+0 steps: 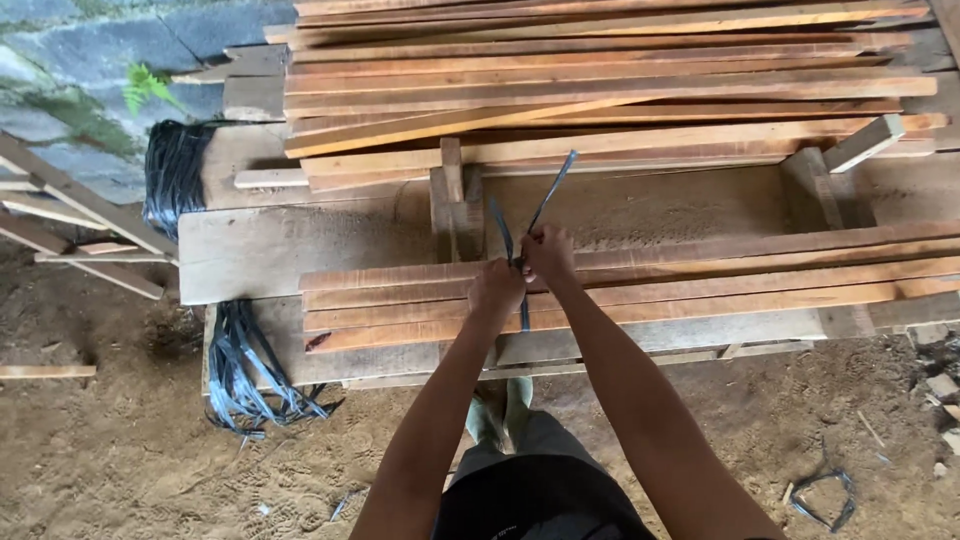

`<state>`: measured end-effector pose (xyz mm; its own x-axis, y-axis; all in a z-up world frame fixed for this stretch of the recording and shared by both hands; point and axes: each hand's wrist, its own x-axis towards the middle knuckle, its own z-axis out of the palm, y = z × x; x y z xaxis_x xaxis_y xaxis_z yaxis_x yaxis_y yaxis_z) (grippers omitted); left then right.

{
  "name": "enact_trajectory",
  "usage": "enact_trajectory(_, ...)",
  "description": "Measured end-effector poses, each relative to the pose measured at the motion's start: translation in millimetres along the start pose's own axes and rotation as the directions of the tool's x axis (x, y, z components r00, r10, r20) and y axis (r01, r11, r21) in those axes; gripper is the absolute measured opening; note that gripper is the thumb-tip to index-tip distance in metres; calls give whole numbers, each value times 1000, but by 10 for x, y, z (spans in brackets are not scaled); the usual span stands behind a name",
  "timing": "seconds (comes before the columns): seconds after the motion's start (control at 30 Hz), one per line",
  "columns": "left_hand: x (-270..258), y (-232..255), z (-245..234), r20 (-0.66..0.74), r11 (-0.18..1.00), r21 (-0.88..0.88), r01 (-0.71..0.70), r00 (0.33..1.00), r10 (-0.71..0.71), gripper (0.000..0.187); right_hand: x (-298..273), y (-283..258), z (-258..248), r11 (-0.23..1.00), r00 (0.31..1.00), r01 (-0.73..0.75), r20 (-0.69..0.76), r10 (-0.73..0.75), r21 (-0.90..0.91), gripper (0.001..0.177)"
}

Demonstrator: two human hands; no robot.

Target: Organizing and bundling several thin strips of wood together using a plastic strap.

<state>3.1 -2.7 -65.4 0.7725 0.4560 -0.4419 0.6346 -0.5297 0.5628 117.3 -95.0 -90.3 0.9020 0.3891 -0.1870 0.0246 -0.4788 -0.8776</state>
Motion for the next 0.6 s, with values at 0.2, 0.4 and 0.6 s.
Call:
enact_trajectory(0.2, 116, -101, 111, -59, 1000, -14, 10, 998, -11, 46, -85, -160, -25, 997, 998, -45, -49, 48, 60, 20)
enact_trajectory(0.4, 256, -138, 208, -224, 955, -297, 4, 972, -73, 34, -160, -256, -86, 978, 994, -102, -8, 105, 182, 20)
enact_trajectory(0.6, -83, 426, 14, -330, 641, -748, -174, 934, -133, 26, -43, -51, -127, 992, 999, 8, 34, -12, 126, 20)
